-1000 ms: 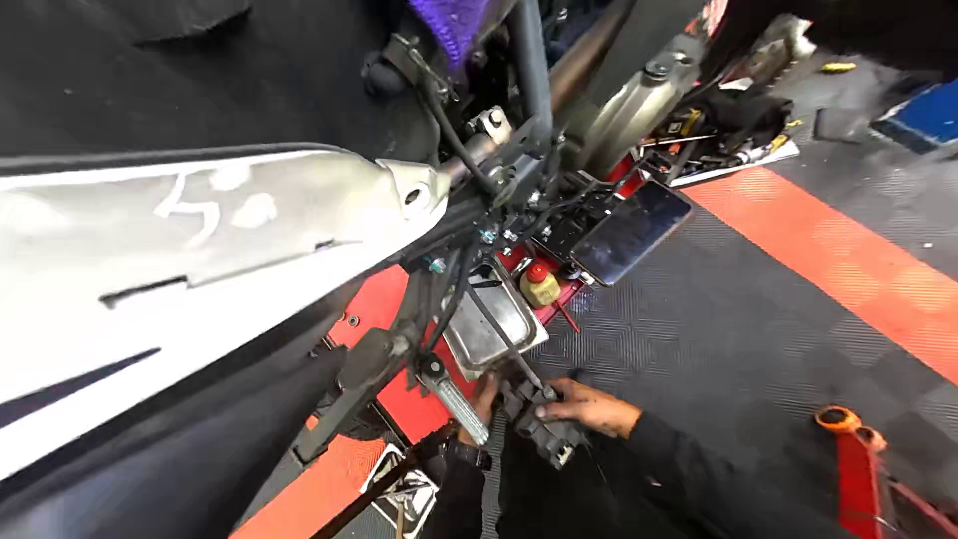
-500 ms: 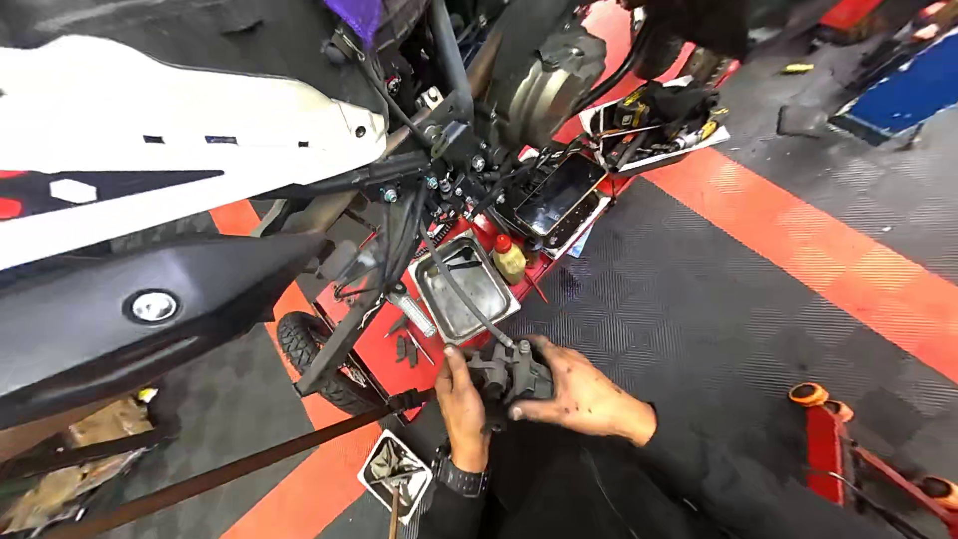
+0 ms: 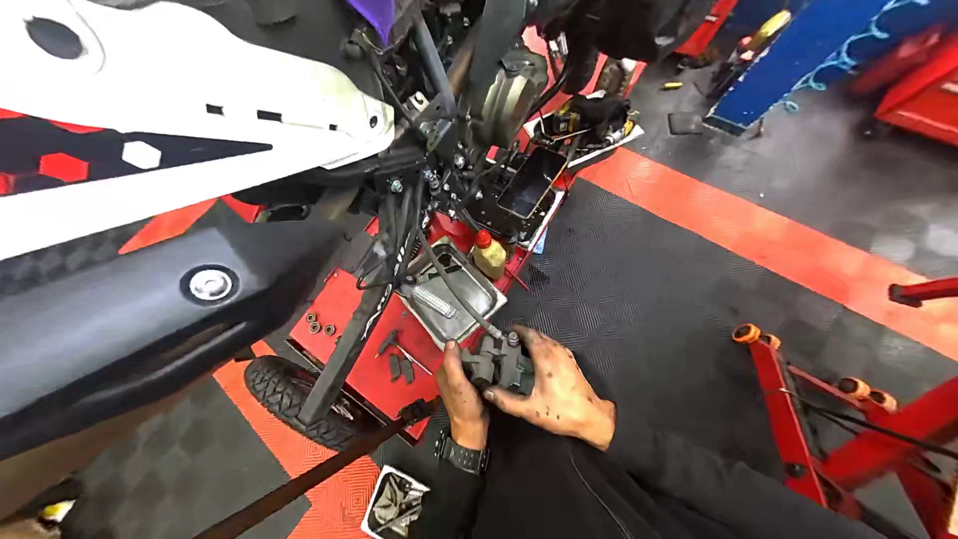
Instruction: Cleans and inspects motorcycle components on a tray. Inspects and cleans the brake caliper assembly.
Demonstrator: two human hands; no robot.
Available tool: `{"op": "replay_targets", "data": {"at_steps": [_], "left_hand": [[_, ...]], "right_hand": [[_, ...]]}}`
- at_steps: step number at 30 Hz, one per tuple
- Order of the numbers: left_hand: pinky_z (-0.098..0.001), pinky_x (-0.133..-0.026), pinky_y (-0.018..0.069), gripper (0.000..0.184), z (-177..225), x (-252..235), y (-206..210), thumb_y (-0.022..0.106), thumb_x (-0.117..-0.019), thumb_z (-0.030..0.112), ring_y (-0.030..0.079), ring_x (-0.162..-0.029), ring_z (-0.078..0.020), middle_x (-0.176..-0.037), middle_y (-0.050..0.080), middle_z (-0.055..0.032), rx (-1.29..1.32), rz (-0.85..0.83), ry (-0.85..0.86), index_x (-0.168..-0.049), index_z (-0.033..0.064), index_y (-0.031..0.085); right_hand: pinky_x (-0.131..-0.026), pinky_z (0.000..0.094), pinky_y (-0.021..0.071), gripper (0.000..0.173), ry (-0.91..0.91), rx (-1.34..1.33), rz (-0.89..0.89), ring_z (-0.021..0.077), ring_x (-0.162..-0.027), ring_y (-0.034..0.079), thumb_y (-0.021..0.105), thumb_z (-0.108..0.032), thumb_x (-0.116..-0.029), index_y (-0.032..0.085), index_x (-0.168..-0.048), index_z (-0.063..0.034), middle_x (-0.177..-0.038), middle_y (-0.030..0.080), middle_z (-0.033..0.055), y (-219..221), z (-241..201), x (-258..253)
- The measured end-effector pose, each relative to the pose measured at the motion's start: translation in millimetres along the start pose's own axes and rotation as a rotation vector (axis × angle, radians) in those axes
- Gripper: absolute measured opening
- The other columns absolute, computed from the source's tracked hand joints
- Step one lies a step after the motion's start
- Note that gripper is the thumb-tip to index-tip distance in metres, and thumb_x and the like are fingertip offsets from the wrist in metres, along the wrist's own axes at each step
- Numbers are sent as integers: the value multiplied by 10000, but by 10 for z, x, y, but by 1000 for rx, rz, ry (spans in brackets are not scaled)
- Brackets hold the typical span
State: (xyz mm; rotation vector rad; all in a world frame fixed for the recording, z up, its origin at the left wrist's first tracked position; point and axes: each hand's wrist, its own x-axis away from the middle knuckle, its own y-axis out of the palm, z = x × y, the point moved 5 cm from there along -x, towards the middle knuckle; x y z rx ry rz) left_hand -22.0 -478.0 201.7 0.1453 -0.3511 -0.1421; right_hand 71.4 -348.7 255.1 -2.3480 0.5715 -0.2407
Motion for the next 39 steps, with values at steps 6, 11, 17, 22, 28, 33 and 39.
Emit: {"op": "replay_targets", "data": {"at_steps": [6, 11, 17, 22, 28, 33, 39], "left_hand": [[-388, -638, 600, 502, 84, -134, 51, 432, -1031, 458, 678, -668, -158, -705, 667, -50, -159, -72, 122, -804, 92, 688], [-380, -656, 606, 458, 55, -178, 131, 458, -1015, 426, 687, -683, -159, -717, 676, -54, -145, -115, 149, -806, 91, 689], [-371, -615, 582, 492, 98, -230, 183, 417, -1021, 452, 654, -640, -139, -673, 643, -25, -276, -172, 139, -756, 122, 669], [-374, -598, 583, 508, 109, -300, 155, 441, -1015, 480, 654, -621, -141, -658, 643, -26, -374, -164, 142, -752, 117, 680], [-318, -553, 572, 455, 43, -274, 142, 472, -996, 467, 631, -565, -110, -628, 624, -1, -169, -201, 183, -747, 128, 646], [-290, -636, 592, 523, 457, -100, 92, 472, -1017, 574, 668, -654, -116, -728, 679, 14, 112, -502, 337, -808, 159, 712], [-359, -584, 583, 573, 623, -304, 42, 459, -976, 631, 653, -614, -177, -722, 661, -30, 357, -526, 236, -839, 131, 702]], "right_hand": [[-937, 392, 585, 873, -86, -130, 143, 139, -1075, 673, 790, -670, -741, 599, -1348, -71, -1173, 700, 59, 59, 148, -9], [-923, 404, 587, 892, 1, -155, 172, 112, -1059, 673, 761, -744, -733, 614, -1344, -112, -1161, 708, 17, 55, 279, -2], [-936, 368, 584, 917, -74, -168, 157, 115, -1069, 669, 779, -723, -729, 598, -1350, -74, -1171, 699, 47, 16, 351, -64], [-955, 370, 575, 1017, 36, -230, 40, 91, -1081, 656, 789, -780, -663, 556, -1395, -112, -1192, 687, 18, 96, 425, -98], [-955, 392, 575, 1007, 38, -214, 60, 129, -1085, 661, 807, -762, -658, 571, -1387, -108, -1193, 689, 38, 70, 477, -120], [-786, 427, 633, 610, 147, -250, 210, 185, -886, 724, 800, -403, -875, 573, -1310, -41, -1022, 727, 70, -596, 1086, -439], [-891, 495, 602, 533, 197, -265, -101, 212, -958, 725, 731, -424, -938, 622, -1333, -83, -1080, 738, 81, -176, 1506, -770]]}}
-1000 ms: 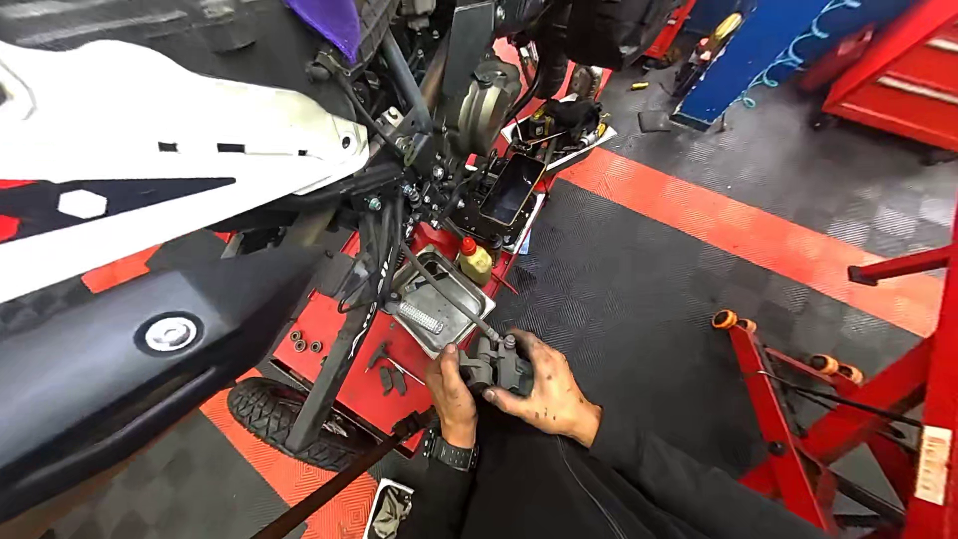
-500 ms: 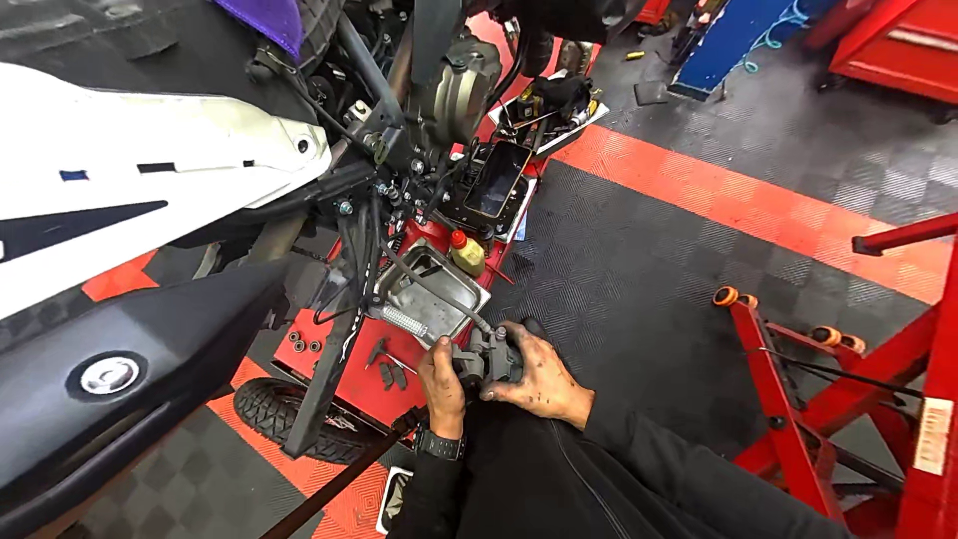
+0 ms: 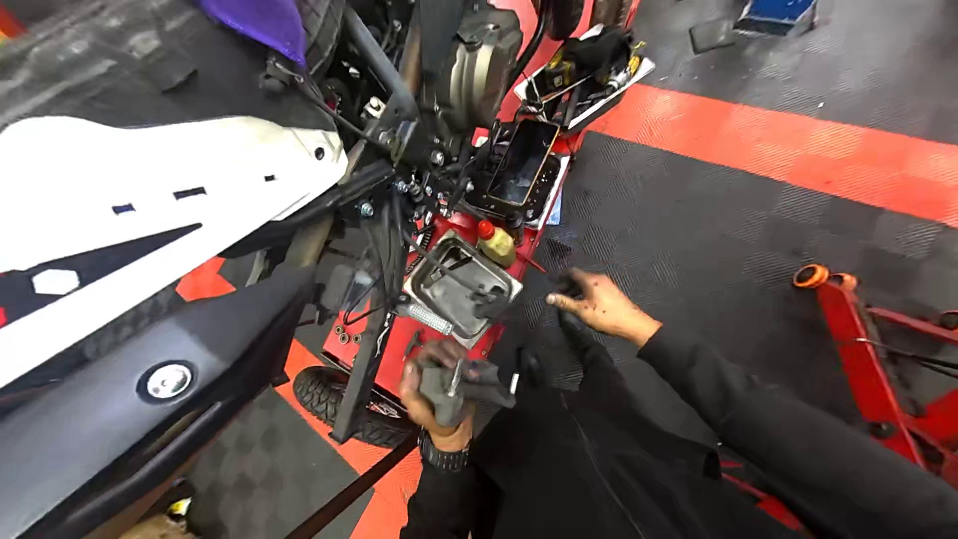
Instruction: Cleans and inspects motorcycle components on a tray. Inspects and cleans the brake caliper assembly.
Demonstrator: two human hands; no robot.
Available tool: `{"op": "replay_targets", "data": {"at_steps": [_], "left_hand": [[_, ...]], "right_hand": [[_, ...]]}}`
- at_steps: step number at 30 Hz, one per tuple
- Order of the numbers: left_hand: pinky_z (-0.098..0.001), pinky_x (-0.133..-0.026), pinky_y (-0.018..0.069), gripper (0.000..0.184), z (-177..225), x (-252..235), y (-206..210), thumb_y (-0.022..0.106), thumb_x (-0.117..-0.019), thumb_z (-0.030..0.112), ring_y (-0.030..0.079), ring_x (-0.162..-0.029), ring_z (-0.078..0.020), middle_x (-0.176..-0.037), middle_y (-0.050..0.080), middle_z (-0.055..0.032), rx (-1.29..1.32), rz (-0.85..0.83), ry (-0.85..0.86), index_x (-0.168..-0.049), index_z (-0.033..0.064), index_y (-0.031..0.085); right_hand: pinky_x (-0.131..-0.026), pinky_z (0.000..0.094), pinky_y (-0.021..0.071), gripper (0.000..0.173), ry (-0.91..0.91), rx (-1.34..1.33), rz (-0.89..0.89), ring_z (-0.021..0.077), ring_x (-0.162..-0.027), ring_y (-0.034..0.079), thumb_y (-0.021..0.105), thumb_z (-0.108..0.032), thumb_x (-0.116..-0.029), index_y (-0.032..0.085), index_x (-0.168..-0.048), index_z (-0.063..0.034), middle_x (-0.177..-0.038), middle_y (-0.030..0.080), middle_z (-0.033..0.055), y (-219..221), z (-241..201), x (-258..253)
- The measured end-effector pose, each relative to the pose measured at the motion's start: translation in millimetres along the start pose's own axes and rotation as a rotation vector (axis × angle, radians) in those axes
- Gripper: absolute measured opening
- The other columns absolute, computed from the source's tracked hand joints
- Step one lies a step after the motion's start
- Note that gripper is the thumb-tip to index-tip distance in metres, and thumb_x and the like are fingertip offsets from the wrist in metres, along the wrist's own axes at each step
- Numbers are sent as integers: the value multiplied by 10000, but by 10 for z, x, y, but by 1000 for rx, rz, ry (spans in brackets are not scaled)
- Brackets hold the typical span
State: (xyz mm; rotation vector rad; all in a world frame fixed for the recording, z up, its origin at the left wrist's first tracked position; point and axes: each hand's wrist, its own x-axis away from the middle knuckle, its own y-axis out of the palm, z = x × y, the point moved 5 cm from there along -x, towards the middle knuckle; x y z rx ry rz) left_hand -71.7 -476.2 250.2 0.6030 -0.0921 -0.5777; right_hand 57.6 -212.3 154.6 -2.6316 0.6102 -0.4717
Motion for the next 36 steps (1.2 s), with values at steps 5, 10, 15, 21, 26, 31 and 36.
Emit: {"op": "replay_targets", "data": {"at_steps": [5, 10, 15, 21, 26, 31, 36], "left_hand": [[-359, -584, 560, 616, 0, 232, -329, 414, -991, 626, 637, -591, -196, -695, 651, -58, 62, 75, -51, -837, 100, 695], [-345, -537, 543, 636, -232, 430, -547, 397, -996, 623, 625, -559, -189, -671, 643, -68, 80, 191, -130, -805, 88, 684], [-350, -505, 538, 659, -413, 490, -597, 378, -995, 631, 622, -533, -198, -640, 629, -73, 121, 290, -192, -775, 82, 667], [-350, -505, 542, 645, -506, 522, -607, 419, -980, 646, 629, -537, -195, -652, 640, -73, 130, 289, -250, -795, 88, 683], [-352, -535, 539, 685, -503, 479, -439, 364, -978, 679, 612, -536, -187, -629, 620, -48, 150, 342, -279, -772, 105, 676], [-347, -523, 523, 709, -393, 479, -428, 360, -964, 701, 589, -513, -185, -620, 613, -52, 221, 364, -217, -756, 102, 679], [-359, -557, 503, 698, -363, 455, -410, 312, -971, 694, 556, -540, -188, -642, 559, -35, 457, 200, -215, -857, 93, 647]], "right_hand": [[-779, 483, 621, 499, 288, -174, -167, 237, -832, 721, 663, -424, -989, 598, -1361, -97, -1036, 727, 113, 547, 701, 257], [-825, 452, 617, 467, 302, -168, -222, 192, -862, 726, 652, -430, -994, 626, -1334, -111, -1032, 739, 78, 786, 711, 490], [-812, 437, 624, 440, 279, -151, -240, 176, -856, 735, 603, -470, -1017, 653, -1292, -130, -1010, 748, 54, 880, 539, 329], [-1159, 616, 385, 999, 21, 61, -69, 359, -1440, 436, 796, -618, -788, 404, -1571, -137, -1557, 463, 167, 1145, 434, -671], [-877, 616, 536, 438, -261, 211, -481, 327, -974, 703, 654, -457, -964, 674, -1301, -177, -1018, 737, 130, 1667, 86, -1089], [-1038, 612, 475, 389, -232, 121, -317, 377, -1241, 599, 640, -350, -988, 686, -1279, -96, -1301, 654, 179, 2047, 96, -1292], [-1039, 659, 447, 388, -233, 217, -287, 401, -1372, 492, 630, -367, -990, 674, -1318, -166, -1438, 582, 143, 2166, 116, -1665]]}}
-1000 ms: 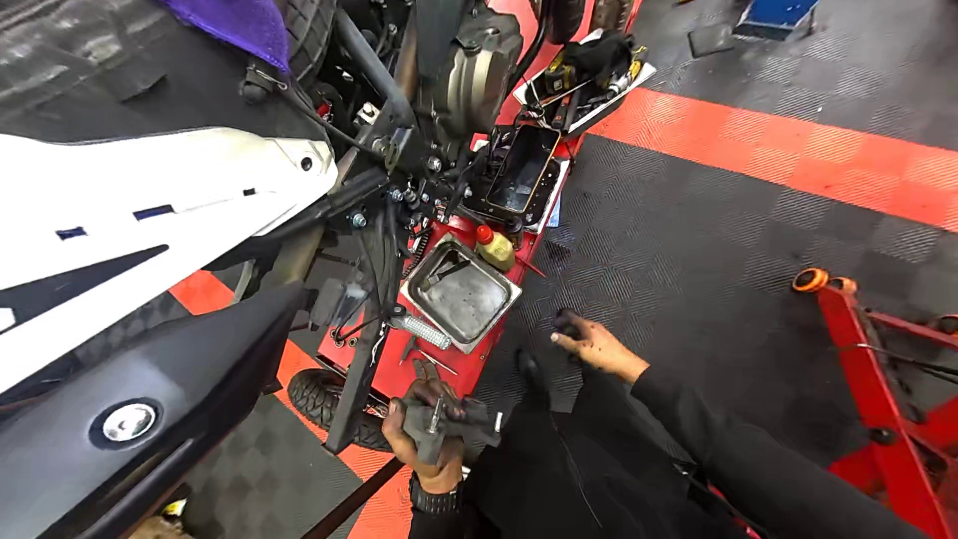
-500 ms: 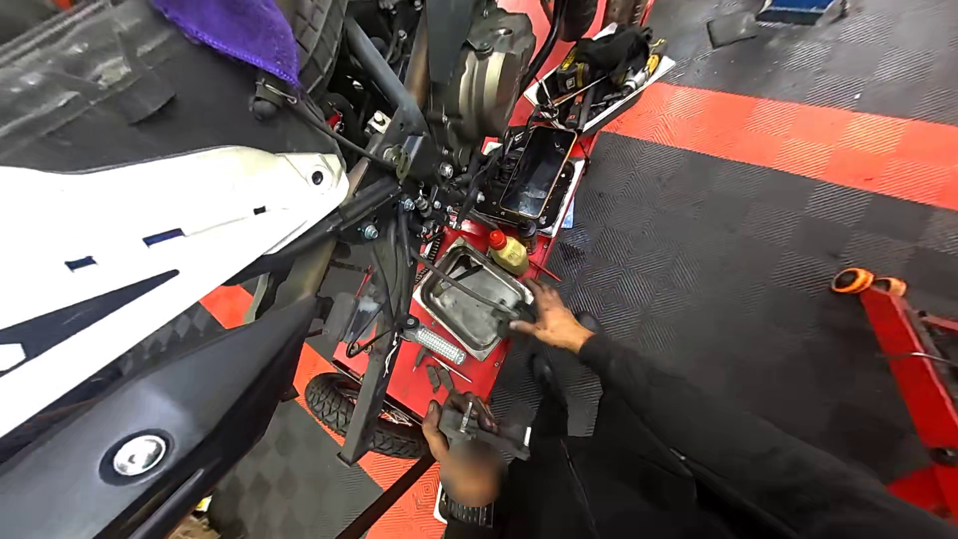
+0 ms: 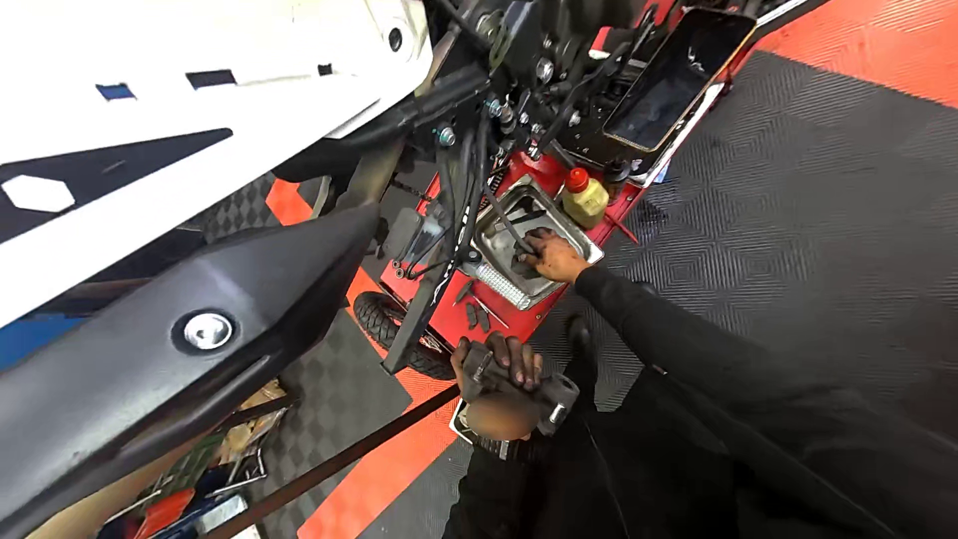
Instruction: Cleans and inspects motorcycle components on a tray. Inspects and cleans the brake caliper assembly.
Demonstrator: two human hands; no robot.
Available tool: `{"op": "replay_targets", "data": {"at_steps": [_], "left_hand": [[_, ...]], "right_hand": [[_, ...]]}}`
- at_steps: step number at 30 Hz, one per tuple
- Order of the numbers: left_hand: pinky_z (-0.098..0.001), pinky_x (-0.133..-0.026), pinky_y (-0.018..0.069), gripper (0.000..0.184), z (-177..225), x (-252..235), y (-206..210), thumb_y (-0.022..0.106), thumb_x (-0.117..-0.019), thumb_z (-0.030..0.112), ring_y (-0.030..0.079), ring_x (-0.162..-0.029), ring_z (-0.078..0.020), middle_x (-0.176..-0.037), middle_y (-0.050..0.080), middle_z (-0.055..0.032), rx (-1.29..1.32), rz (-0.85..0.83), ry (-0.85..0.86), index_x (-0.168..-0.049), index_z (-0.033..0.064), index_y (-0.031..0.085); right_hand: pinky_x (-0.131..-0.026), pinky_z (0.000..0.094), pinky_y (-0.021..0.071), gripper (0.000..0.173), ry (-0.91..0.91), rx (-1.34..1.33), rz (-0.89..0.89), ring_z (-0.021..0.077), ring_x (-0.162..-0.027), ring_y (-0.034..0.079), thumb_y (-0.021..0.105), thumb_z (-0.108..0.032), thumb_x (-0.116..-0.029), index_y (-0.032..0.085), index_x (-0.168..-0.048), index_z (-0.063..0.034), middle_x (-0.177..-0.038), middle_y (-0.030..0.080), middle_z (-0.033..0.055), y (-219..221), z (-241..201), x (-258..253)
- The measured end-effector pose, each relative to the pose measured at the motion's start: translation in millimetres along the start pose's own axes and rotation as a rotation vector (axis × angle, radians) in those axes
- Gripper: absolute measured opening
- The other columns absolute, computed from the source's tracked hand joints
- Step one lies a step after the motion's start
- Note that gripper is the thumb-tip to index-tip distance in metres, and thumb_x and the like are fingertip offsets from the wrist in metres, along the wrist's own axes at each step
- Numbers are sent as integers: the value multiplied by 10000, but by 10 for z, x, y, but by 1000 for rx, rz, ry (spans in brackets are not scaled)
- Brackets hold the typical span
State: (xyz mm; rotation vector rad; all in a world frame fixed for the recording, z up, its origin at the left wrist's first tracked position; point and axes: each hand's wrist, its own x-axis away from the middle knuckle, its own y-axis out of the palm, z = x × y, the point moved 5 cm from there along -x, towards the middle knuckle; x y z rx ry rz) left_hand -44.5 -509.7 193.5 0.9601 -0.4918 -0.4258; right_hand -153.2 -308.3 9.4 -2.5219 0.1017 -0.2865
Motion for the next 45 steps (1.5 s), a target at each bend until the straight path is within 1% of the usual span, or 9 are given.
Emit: {"op": "replay_targets", "data": {"at_steps": [7, 10, 18, 22, 24, 28, 31, 35, 45], "left_hand": [[-327, -551, 508, 602, -63, -9, 70, 457, -938, 685, 561, -528, -148, -625, 548, 5, 157, -10, -72, -877, 116, 642], [-341, -541, 519, 612, -78, -54, -241, 313, -999, 684, 549, -541, -148, -638, 538, 4, -88, 527, -88, -894, 166, 623], [-602, -972, 522, 743, -409, -910, -1735, 313, -1044, 671, 574, -1272, -342, -1435, 561, -194, -751, 769, -65, -1512, 108, 442], [-503, -1127, 371, 453, -305, -1436, -620, 198, -1154, 210, 453, -1384, -300, -1566, 425, -163, -702, 1043, -472, -1552, 61, 357], [-526, -810, 574, 568, -545, -1725, -1485, 234, -1144, 322, 600, -1140, -439, -1364, 507, -390, -944, 694, -117, -1461, -126, 381], [-607, -961, 523, 730, -683, -2235, -2623, 322, -1077, 596, 619, -1191, -414, -1345, 594, -293, -1185, 904, -431, -1447, -10, 493], [-618, -994, 494, 540, -396, -2249, -2207, 449, -1074, 468, 638, -1162, -402, -1233, 668, -253, -1585, 971, -144, -1323, 26, 632], [-439, -1194, 399, 556, -279, -2379, -1455, 421, -1099, 385, 485, -1411, -215, -1542, 485, -137, -1539, 314, 300, -1563, 81, 373], [-613, -1082, 465, 574, -520, -2394, -1307, 565, -1025, 516, 628, -1221, -384, -1258, 675, -223, -2026, 84, -53, -1362, 55, 616]], "right_hand": [[-1078, 663, 433, 575, 21, -14, 45, 403, -1408, 474, 656, -351, -981, 502, -1530, -283, -1594, 429, 159, -300, -37, 289], [-1086, 618, 461, 546, 62, -129, 97, 336, -1333, 565, 645, -335, -997, 519, -1515, -220, -1512, 537, 128, -422, 116, 880], [-999, 533, 561, 507, 586, -140, 46, 242, -1130, 703, 611, -360, -1022, 530, -1494, -194, -1295, 698, 84, -469, 1422, 3346], [-994, 515, 561, 527, 804, -178, 202, 246, -1136, 699, 622, -337, -1008, 528, -1492, -151, -1291, 698, 106, -645, 1628, 4371], [-992, 511, 561, 526, 884, -192, 317, 238, -1138, 697, 624, -349, -1001, 536, -1485, -162, -1285, 702, 96, -715, 1622, 4701], [-972, 496, 568, 524, 1022, -263, 418, 227, -1114, 704, 630, -346, -996, 544, -1479, -162, -1280, 705, 92, -605, 1516, 5162], [-957, 503, 577, 532, 1091, -337, 368, 240, -1081, 713, 639, -325, -998, 530, -1484, -140, -1260, 704, 117, -414, 1503, 5379], [-997, 542, 548, 538, 1106, -361, 266, 286, -1112, 703, 653, -331, -995, 536, -1474, -117, -1257, 703, 153, -313, 1630, 5428], [-938, 598, 553, 450, 807, -131, 144, 290, -1040, 716, 607, -376, -1020, 600, -1415, -161, -1161, 737, 104, -1139, 1712, 4097]]}}
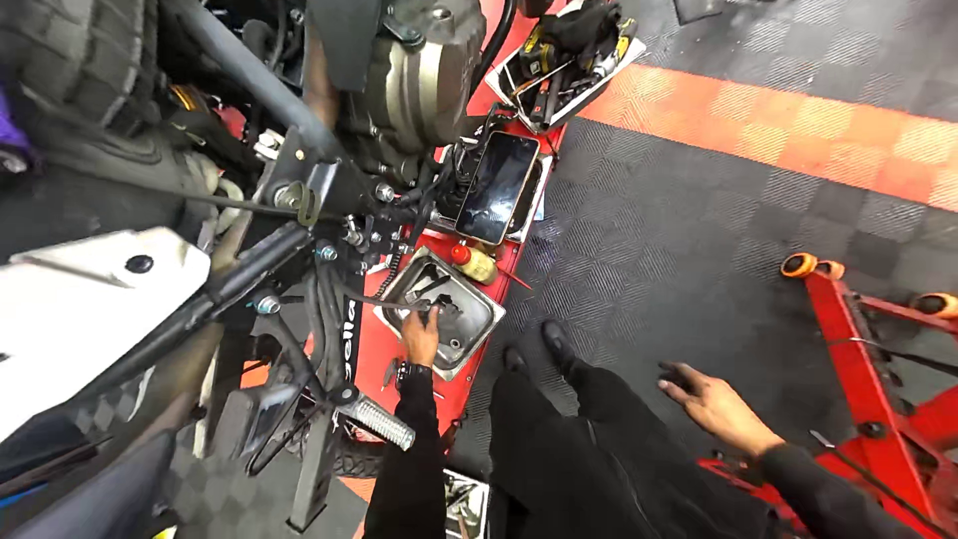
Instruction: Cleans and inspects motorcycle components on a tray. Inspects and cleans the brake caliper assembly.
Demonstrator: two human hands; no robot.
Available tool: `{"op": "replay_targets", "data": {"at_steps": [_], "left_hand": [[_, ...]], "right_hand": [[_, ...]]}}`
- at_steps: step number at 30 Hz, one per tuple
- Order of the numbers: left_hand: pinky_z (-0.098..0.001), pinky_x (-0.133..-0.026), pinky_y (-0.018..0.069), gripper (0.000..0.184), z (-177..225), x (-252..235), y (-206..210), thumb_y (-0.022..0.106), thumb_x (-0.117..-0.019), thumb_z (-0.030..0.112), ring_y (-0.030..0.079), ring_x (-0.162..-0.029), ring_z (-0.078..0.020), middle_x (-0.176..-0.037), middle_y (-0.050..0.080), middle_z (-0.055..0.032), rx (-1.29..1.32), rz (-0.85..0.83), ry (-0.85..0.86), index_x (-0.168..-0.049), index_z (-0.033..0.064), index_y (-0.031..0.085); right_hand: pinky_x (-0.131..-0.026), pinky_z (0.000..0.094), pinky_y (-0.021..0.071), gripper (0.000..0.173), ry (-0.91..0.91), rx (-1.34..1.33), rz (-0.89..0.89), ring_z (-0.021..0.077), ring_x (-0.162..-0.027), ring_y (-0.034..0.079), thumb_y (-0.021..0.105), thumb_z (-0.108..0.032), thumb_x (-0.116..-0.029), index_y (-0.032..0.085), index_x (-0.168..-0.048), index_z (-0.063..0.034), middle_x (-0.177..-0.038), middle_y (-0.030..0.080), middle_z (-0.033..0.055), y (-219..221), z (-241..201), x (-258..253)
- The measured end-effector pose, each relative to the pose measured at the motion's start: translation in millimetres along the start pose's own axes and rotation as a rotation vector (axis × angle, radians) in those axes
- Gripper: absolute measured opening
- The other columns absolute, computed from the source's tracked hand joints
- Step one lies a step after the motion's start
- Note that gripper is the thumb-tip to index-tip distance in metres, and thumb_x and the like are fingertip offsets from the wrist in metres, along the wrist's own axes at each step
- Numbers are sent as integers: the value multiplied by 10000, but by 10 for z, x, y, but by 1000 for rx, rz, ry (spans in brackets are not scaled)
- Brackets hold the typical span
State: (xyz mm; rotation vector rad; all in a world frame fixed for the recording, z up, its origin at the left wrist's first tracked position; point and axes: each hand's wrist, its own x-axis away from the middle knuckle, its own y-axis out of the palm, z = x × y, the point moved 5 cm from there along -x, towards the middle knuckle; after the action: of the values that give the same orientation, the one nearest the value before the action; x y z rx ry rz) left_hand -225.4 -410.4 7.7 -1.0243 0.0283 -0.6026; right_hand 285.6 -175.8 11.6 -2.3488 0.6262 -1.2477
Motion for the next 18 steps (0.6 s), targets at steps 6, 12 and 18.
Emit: {"op": "replay_targets", "data": {"at_steps": [6, 12, 18], "left_hand": [[-509, -745, 594, 566, 651, 844, 110, 570, -1004, 574, 698, -820, -283, -1002, 720, -167, 360, -269, -226, -1235, 70, 680], [-300, -486, 513, 600, 1345, 1495, -140, 375, -1064, 590, 621, -577, -173, -810, 697, -119, 956, -560, -416, -1238, 90, 658], [-416, -858, 605, 670, 1358, 1632, -376, 374, -1054, 597, 694, -1057, -245, -1313, 673, -122, 1131, -693, 85, -1456, 96, 563]], "right_hand": [[-1073, 507, 518, 806, -321, -46, 20, 226, -1300, 597, 747, -545, -884, 451, -1550, -201, -1440, 599, 58, 206, -1736, -51], [-1060, 450, 534, 932, -624, -269, 208, 156, -1261, 602, 880, -557, -732, 499, -1510, -213, -1414, 609, 24, 353, -2611, 433], [-799, 418, 624, 789, -370, -1017, -124, 245, -936, 712, 769, -553, -858, 481, -1504, -203, -1178, 705, 124, 187, -2537, 689]]}}
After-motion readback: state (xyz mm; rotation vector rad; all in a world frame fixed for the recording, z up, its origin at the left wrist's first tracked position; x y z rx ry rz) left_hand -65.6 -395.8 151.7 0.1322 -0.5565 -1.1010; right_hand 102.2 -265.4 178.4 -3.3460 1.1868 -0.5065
